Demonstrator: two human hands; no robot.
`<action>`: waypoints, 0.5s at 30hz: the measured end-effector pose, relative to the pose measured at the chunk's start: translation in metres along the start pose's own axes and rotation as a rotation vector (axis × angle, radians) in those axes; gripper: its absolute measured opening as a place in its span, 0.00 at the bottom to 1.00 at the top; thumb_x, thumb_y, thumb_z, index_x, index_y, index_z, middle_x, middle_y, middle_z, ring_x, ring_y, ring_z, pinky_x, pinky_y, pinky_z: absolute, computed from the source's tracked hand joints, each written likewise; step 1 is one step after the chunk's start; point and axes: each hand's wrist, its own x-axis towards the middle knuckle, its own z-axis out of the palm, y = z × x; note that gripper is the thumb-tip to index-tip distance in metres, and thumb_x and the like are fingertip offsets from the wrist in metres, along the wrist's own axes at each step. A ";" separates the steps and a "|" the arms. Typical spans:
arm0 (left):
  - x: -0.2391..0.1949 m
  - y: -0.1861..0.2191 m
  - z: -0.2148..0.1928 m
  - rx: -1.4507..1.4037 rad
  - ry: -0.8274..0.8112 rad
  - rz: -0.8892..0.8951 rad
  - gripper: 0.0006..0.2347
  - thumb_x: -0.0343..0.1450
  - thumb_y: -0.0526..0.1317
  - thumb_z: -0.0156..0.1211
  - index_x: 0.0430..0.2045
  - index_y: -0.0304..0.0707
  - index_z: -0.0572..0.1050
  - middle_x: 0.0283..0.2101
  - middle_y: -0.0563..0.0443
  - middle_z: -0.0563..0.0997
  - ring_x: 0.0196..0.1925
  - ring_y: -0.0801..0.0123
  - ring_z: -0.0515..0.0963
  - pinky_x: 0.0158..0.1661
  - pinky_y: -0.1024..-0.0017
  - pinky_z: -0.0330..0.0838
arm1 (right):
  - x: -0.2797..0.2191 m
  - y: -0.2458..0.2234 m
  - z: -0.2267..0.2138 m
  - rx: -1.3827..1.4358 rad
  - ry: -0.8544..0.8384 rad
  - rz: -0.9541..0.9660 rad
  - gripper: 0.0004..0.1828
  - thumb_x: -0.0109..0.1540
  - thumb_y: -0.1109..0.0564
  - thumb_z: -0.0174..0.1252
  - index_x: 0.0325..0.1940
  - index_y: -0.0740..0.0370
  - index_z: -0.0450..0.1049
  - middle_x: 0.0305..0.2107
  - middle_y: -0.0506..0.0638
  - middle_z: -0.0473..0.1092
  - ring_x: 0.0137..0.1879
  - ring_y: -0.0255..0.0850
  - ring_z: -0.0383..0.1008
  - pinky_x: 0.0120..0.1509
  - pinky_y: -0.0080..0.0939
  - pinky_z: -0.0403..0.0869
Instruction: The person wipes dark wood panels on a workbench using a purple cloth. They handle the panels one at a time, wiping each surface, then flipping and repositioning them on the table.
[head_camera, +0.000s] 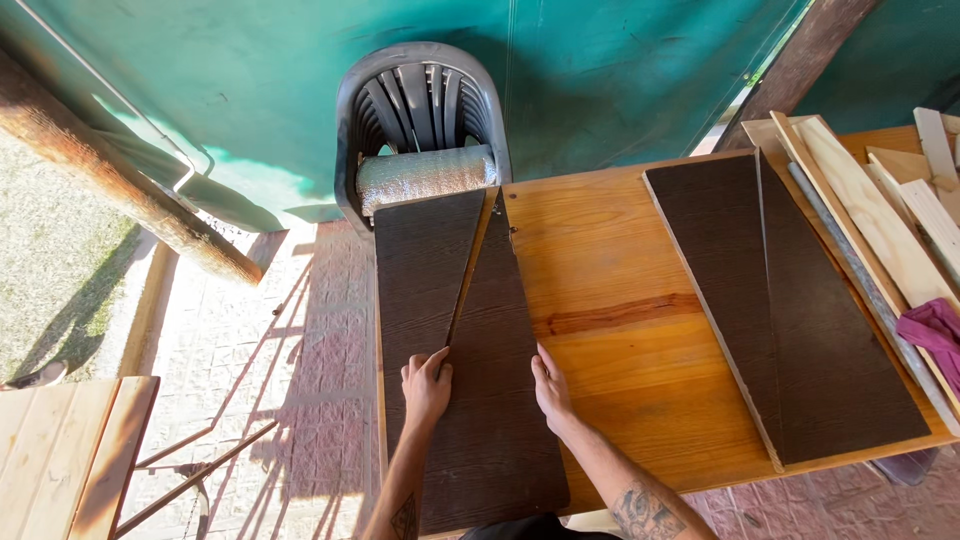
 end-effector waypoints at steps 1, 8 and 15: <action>-0.004 0.005 -0.004 -0.002 -0.001 0.000 0.20 0.76 0.55 0.67 0.65 0.81 0.87 0.59 0.55 0.81 0.68 0.46 0.79 0.67 0.49 0.78 | 0.000 0.001 0.002 -0.002 0.001 0.000 0.34 0.82 0.38 0.54 0.90 0.52 0.70 0.85 0.63 0.64 0.90 0.60 0.60 0.94 0.64 0.60; -0.015 0.018 -0.018 0.082 -0.030 0.041 0.33 0.77 0.52 0.65 0.84 0.75 0.69 0.81 0.50 0.66 0.87 0.44 0.60 0.77 0.41 0.65 | -0.002 0.000 0.013 -0.028 -0.007 -0.018 0.33 0.82 0.40 0.53 0.90 0.54 0.70 0.85 0.64 0.65 0.90 0.60 0.61 0.94 0.64 0.60; -0.016 0.002 -0.010 0.206 -0.168 0.015 0.33 0.81 0.56 0.58 0.88 0.72 0.62 0.90 0.49 0.57 0.94 0.46 0.48 0.83 0.41 0.56 | 0.002 0.005 0.016 -0.063 0.000 0.001 0.33 0.82 0.40 0.53 0.90 0.52 0.70 0.85 0.62 0.65 0.90 0.58 0.61 0.94 0.63 0.60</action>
